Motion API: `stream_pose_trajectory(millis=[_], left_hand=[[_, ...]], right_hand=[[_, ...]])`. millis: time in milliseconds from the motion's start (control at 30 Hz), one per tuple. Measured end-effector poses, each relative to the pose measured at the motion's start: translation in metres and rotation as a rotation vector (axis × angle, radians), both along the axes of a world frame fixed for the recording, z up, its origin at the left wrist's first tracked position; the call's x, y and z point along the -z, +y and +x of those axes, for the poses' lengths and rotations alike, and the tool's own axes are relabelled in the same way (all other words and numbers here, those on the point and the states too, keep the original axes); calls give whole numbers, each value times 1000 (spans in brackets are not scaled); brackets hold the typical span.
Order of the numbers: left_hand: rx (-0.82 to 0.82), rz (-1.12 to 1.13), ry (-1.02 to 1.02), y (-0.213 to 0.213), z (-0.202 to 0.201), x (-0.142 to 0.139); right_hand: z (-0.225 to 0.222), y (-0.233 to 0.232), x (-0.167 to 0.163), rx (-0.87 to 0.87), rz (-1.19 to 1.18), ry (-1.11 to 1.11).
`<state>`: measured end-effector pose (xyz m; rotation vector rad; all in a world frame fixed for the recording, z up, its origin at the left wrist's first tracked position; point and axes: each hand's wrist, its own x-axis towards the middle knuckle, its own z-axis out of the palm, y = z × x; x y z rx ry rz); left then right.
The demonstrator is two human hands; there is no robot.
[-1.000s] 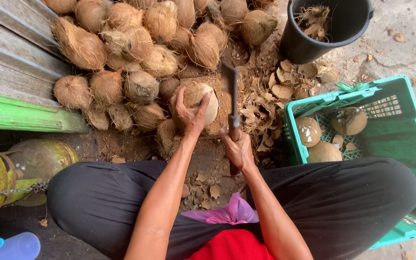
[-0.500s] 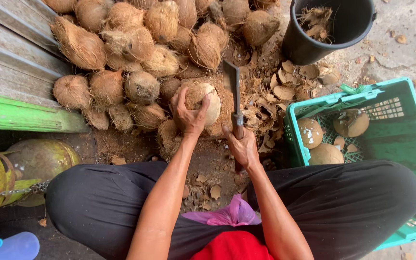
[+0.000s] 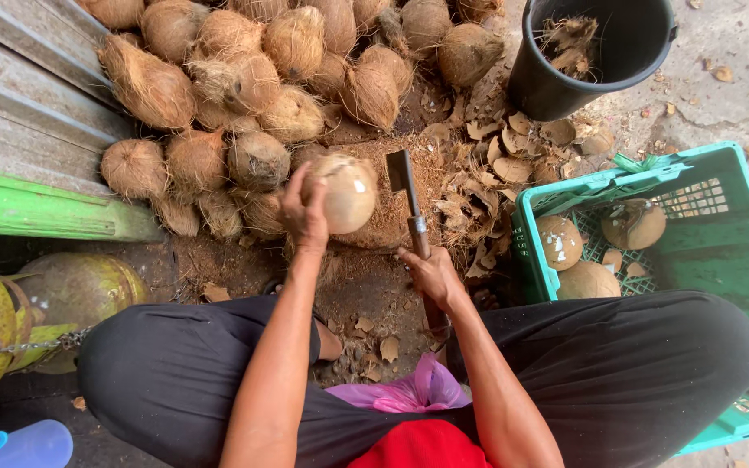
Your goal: The person sits on the ground and husks coconuts one at a time, chopping off the outer husk with a heavy bladed cleaver. Husked coconuts are placed into a green plastic crate, and discarded husk pieces accumulate on the ground beside a pile of unhusked coconuts.
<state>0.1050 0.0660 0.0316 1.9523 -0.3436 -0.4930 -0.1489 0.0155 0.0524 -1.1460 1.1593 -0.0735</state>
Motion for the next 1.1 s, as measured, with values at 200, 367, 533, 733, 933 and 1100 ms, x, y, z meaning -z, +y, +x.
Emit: stream_pose_trajectory(millis=[200, 367, 533, 733, 933, 1100], left_hand=[[-79, 46, 121, 1, 10, -25], [235, -272, 217, -4, -4, -45], [417, -28, -559, -24, -24, -26], [166, 2, -720, -21, -33, -6], [1, 191, -299, -25, -33, -5], [32, 95, -357, -24, -25, -7]], right_hand=[[16, 22, -8, -135, -27, -99], [11, 18, -3, -31, -65, -156], [8, -7, -1, 10, -149, 112], [18, 1, -13, -36, -240, 159], [31, 16, -28, -73, -302, 245], [22, 15, -41, -23, -246, 108]])
